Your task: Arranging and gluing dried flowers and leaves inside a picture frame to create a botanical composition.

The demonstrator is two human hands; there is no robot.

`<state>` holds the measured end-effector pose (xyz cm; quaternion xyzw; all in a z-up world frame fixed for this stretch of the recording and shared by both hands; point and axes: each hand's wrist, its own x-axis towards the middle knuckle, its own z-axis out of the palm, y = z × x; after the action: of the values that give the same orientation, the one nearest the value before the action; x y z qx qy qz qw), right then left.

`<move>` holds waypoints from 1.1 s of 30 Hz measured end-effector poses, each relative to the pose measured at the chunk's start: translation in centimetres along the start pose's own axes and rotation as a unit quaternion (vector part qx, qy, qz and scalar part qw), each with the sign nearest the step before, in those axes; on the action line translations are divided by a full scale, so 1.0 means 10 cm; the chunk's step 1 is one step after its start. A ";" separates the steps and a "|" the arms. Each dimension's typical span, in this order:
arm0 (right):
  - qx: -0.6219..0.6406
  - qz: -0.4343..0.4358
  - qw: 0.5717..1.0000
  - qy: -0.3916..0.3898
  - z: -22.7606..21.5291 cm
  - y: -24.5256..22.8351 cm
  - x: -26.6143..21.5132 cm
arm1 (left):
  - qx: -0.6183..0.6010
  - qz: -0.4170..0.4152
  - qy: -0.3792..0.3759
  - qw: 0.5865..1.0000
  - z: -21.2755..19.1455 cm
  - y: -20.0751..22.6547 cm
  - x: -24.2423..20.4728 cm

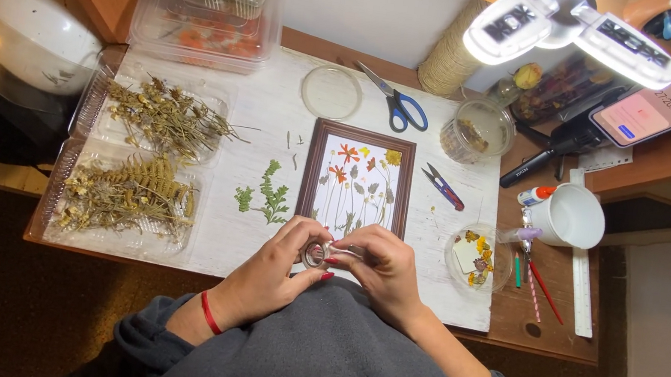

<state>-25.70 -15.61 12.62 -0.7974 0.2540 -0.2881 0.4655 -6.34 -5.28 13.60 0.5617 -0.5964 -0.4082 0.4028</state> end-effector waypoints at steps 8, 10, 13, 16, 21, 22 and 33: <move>0.063 0.036 0.997 -0.002 0.02 0.16 -0.06 | -0.016 -0.008 -0.012 1.000 -0.01 -0.01 0.00; 0.062 0.089 0.994 -0.023 0.04 0.15 -0.05 | 0.000 0.006 -0.012 1.000 -0.02 -0.02 -0.01; 0.069 0.125 0.989 -0.036 0.04 0.12 -0.02 | 0.004 -0.004 -0.018 1.000 -0.01 -0.05 0.01; 0.058 0.137 0.988 -0.051 0.03 0.11 -0.01 | 0.005 0.014 -0.014 1.000 0.00 -0.07 -0.01; 0.062 0.150 0.985 -0.052 0.02 0.10 -0.01 | 0.002 0.007 -0.028 1.000 -0.01 -0.07 0.01; 0.065 0.149 0.985 -0.054 0.02 0.10 -0.01 | 0.005 0.009 -0.029 1.000 0.00 -0.08 0.01; 0.068 0.195 0.978 0.017 0.05 0.01 0.00 | 0.000 -0.023 -0.041 0.999 -0.02 -0.03 0.01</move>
<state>-25.37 -15.35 12.29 -0.6942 0.3924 -0.2219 0.5611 -6.05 -5.37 13.41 0.5580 -0.5992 -0.4399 0.3688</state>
